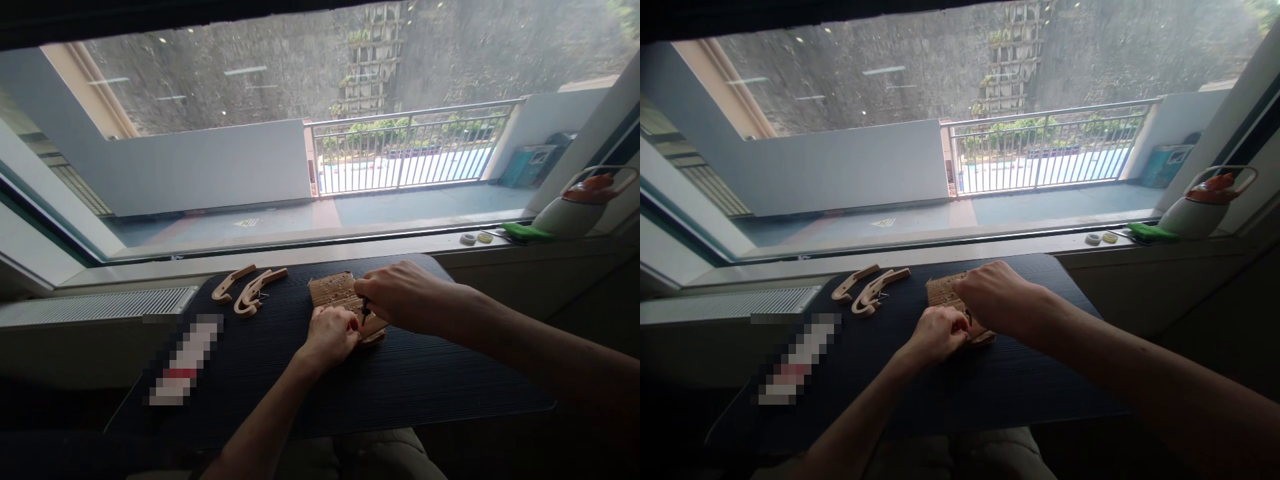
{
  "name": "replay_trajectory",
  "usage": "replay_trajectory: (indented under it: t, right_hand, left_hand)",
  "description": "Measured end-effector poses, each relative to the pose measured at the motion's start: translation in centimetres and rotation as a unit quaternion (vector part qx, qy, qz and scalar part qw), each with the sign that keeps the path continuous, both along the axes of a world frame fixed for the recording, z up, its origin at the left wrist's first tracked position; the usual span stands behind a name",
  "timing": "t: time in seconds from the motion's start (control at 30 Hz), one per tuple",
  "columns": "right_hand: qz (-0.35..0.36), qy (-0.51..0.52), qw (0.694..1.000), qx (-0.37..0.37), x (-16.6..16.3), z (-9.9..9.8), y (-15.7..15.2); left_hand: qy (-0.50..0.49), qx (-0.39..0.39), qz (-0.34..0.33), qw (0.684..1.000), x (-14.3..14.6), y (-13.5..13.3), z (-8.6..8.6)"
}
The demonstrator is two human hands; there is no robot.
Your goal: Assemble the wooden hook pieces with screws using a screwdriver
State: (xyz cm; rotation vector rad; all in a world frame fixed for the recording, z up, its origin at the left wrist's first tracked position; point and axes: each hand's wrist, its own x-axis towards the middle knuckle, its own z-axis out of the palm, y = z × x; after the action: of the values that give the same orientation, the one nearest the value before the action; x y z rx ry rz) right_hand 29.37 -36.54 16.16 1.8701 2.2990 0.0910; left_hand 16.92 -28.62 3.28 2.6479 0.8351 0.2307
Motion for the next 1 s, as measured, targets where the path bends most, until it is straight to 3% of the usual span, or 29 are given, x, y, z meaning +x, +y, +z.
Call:
replay_trajectory:
  t: [0.57, 1.0]
  right_hand:
    - [0.023, 0.040, 0.999, 0.016, 0.4, -1.4, 0.6]
    - [0.037, 0.050, 0.997, -0.050, -0.7, -0.7, 1.1]
  left_hand:
    - [0.008, 0.029, 0.014, 0.999, 0.1, -0.1, -0.2]
    - [0.015, 0.022, 0.019, 0.999, 0.2, -0.1, -0.2]
